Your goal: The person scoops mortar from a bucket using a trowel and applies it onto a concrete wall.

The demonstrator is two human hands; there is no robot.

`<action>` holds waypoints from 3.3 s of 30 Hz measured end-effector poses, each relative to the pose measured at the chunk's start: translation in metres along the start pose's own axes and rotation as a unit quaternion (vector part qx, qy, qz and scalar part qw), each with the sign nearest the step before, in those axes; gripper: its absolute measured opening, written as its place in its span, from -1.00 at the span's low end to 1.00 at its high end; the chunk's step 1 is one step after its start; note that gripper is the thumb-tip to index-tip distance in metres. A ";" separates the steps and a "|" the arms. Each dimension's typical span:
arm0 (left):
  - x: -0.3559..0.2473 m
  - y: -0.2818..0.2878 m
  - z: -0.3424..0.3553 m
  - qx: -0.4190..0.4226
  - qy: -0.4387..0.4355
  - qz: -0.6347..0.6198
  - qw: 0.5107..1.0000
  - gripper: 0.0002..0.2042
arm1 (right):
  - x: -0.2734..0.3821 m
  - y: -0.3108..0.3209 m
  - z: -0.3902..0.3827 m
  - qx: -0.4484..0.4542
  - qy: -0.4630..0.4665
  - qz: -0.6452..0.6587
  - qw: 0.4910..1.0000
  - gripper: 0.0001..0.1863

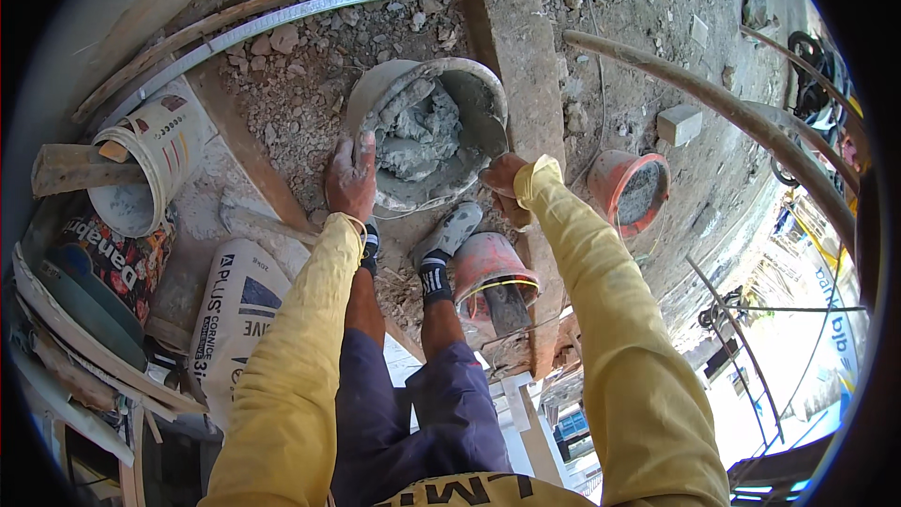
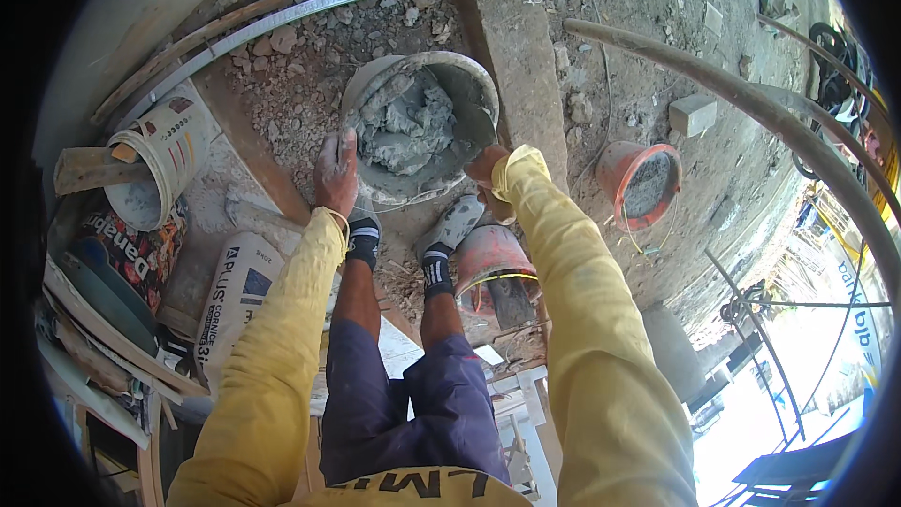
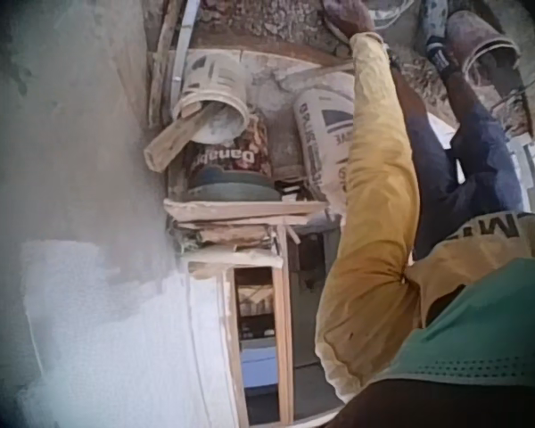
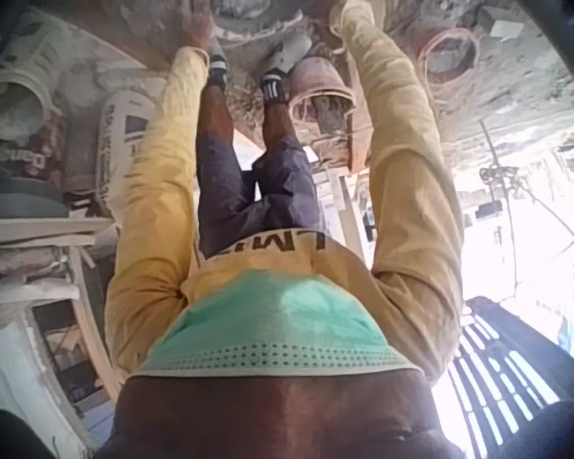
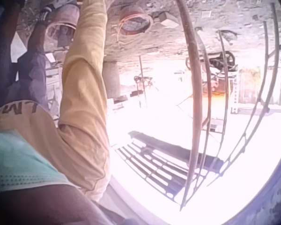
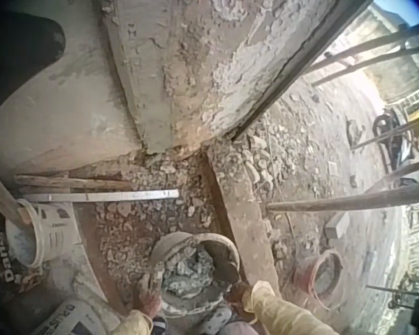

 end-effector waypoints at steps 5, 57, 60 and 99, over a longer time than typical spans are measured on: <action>0.028 0.043 0.020 -0.005 -0.025 0.022 0.999 -0.52 | 0.074 -0.047 0.010 0.124 -0.178 0.477 0.852 -0.76; 0.075 -0.003 0.012 0.069 0.280 -0.317 0.904 -0.14 | 0.137 0.001 0.050 -0.116 0.012 -0.302 0.946 -0.77; 0.082 0.015 0.014 0.070 0.295 -0.296 0.906 -0.14 | 0.144 -0.022 0.032 -0.086 -0.014 -0.320 0.943 -0.75; 0.075 0.022 0.013 0.044 0.264 -0.245 0.932 -0.17 | 0.096 0.058 -0.020 -0.277 -0.085 -0.036 0.956 -0.55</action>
Point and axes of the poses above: each hand's wrist, its own z-axis towards the middle knuckle, its own y-axis out of the back of the hand, x = y × z, the point moved 3 cm from there along z, towards the middle knuckle
